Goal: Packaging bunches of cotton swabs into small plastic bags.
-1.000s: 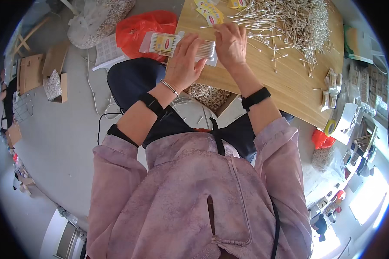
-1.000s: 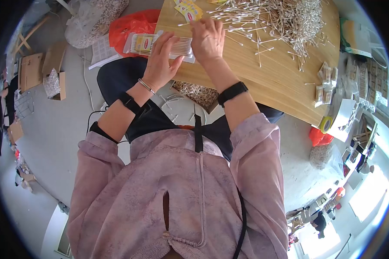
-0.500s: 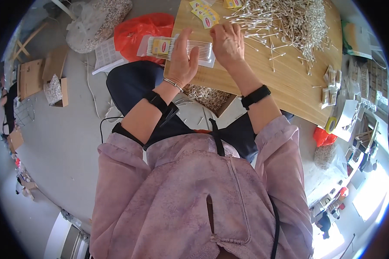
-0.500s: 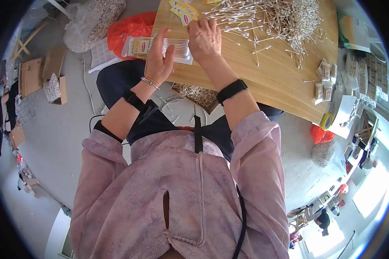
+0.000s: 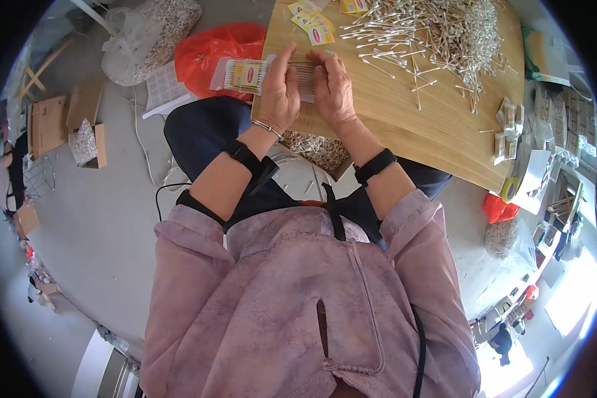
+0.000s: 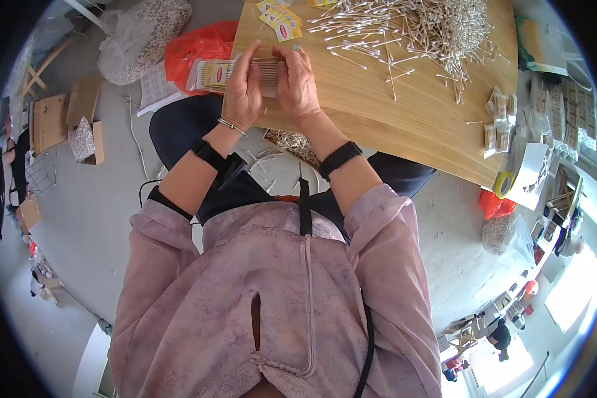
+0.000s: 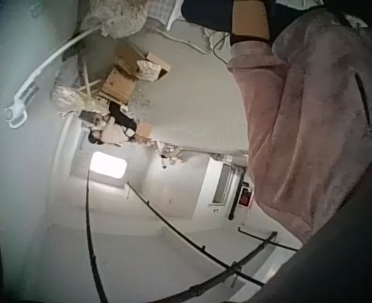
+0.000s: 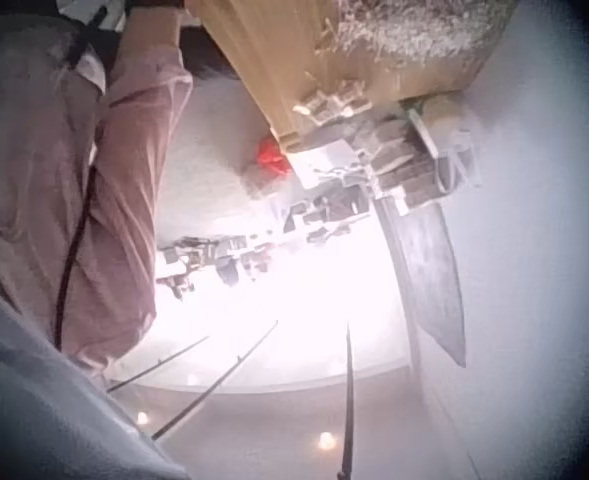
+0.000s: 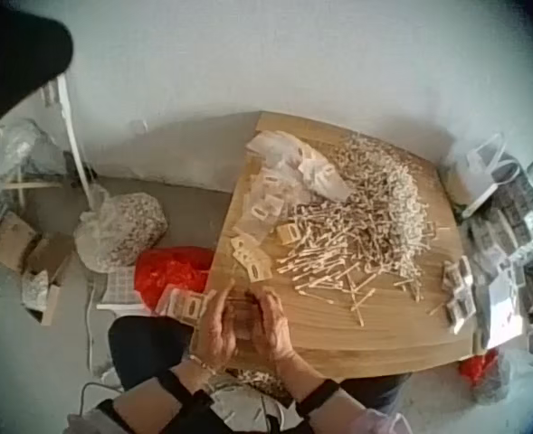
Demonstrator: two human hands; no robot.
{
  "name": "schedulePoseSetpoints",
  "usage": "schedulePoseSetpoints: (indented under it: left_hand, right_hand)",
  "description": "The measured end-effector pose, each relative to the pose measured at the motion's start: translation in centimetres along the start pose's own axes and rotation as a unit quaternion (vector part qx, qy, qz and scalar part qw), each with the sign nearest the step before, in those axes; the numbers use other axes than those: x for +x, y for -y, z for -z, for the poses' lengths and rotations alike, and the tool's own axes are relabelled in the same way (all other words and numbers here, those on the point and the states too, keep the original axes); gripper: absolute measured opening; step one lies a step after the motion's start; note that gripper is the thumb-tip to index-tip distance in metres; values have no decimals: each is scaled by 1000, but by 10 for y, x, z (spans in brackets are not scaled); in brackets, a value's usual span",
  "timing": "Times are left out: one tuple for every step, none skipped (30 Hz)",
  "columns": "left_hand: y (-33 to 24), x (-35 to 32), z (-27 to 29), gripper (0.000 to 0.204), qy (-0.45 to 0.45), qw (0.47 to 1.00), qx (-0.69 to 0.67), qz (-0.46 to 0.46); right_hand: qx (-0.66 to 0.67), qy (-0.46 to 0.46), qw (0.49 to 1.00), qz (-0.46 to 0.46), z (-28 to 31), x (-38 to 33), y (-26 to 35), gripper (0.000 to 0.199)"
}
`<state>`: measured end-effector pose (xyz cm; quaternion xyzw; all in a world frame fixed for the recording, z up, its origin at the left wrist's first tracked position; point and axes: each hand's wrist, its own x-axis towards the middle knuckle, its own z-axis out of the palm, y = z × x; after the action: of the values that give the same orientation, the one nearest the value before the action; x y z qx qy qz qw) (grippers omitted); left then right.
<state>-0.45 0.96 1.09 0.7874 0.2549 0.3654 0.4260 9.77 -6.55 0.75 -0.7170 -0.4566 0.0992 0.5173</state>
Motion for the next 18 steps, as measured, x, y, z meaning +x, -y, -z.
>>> schedulePoseSetpoints:
  left_hand:
    - [-1,-1,1,36,1,1000,-1,0]
    - [-3,-1,1,36,2,1000,-3,7]
    - [-4,-2,2,35,3,1000,-6,13]
    - [-4,-2,2,35,2,1000,-5,13]
    - [-3,-2,3,35,2,1000,-8,20]
    - [-3,-3,3,35,1,1000,-11,28]
    - [-3,-3,2,35,1,1000,-12,27]
    - [-4,-3,2,34,8,999,-21,35]
    - [-4,-3,2,34,15,998,-31,43]
    - [-4,-3,1,34,15,998,-31,43]
    - [-3,-3,1,33,9,999,-25,33]
    - [-2,-3,1,33,3,1000,-19,22]
    - [-2,-3,1,33,2,1000,-19,22]
    - [-2,-2,2,33,5,999,-20,30]
    - [-2,-2,3,33,8,999,-22,38]
    - [-2,-2,3,33,8,999,-22,37]
    - [-1,-3,2,33,8,999,-23,33]
    - [-1,-3,2,33,9,999,-23,29]
  right_hand:
    - [10,-7,1000,-17,0,-2,2,26]
    - [10,-7,1000,-17,-1,-4,3,26]
    - [33,-7,999,-43,-2,-5,5,27]
    - [58,-5,996,-67,-2,-5,7,28]
    - [58,-4,996,-66,-2,-5,9,28]
    - [80,-3,994,-77,-1,-5,11,27]
    - [99,-4,991,-89,0,-5,11,27]
    - [99,-4,991,-88,1,-3,9,27]
    - [20,-32,999,-22,2,0,5,28]
    - [-58,-60,996,45,3,1,2,30]
    - [-58,-59,996,45,4,-1,1,30]
    - [-48,-21,998,17,5,-4,-1,31]
    - [-38,17,999,-10,6,-5,0,32]
    - [-38,18,999,-10,6,-7,1,32]
    - [-19,18,999,-20,5,-9,3,31]
    - [-1,18,999,-30,5,-10,3,30]
    - [-2,18,999,-30,5,-10,3,30]
    - [-14,21,999,-24,5,-10,2,30]
